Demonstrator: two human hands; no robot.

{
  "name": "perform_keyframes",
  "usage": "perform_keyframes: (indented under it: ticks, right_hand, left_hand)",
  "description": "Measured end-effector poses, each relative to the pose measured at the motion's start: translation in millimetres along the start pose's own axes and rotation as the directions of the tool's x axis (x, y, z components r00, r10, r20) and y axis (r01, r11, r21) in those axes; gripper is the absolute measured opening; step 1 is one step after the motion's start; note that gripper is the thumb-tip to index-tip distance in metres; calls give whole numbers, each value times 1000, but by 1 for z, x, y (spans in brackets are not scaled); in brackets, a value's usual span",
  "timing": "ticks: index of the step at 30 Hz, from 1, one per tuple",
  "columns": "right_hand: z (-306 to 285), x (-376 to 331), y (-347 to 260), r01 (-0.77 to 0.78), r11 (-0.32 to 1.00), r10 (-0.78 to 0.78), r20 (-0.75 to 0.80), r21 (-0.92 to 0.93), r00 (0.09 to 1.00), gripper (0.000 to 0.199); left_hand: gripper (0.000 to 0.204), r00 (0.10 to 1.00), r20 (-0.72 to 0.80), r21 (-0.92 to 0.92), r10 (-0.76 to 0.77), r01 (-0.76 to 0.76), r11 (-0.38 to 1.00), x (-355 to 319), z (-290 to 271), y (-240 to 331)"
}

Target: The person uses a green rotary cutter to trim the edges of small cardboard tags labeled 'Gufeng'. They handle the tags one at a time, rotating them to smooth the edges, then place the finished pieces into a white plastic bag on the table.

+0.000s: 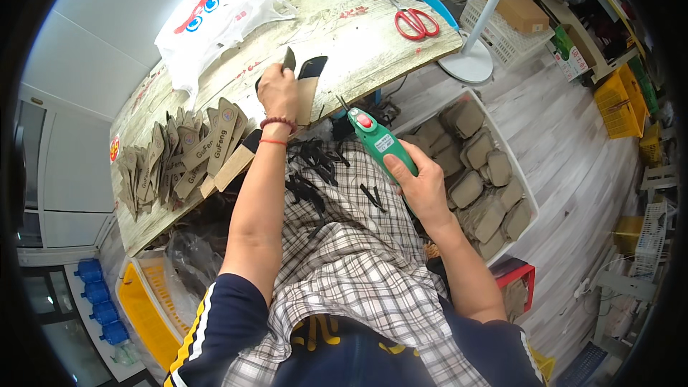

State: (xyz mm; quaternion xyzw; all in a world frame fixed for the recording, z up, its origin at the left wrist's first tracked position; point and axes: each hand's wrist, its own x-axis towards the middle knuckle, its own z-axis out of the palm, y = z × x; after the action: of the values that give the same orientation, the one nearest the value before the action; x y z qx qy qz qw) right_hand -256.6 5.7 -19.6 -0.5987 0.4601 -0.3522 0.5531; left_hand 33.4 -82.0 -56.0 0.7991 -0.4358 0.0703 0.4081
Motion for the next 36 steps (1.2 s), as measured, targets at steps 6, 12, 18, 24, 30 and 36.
perform_keyframes:
  ticks: [6,12,18,24,30,36]
  right_hand:
    - [22,5,-12,41,998,-40,-17,50,999,47]
    - [32,2,-16,46,998,-46,-17,31,999,48]
    - [33,-3,-16,51,999,-51,-21,-10,998,49]
    - [29,-3,-12,62,998,-61,-34,6,998,50]
    - [25,2,-18,90,996,-90,-20,-14,996,50]
    - [20,-1,-16,59,998,-59,4,19,998,51]
  left_hand:
    - [6,920,233,-935,-314,300,187,-20,-45,12]
    - [8,811,447,-894,-377,417,-162,-57,-62,36]
    - [9,743,565,-824,-359,486,-291,-75,-52,48]
    - [9,744,590,-807,-313,537,-246,-91,-50,52]
    - [8,754,583,-809,-303,575,-123,-99,-55,50]
    - [11,863,423,-858,-277,479,184,-92,-56,41]
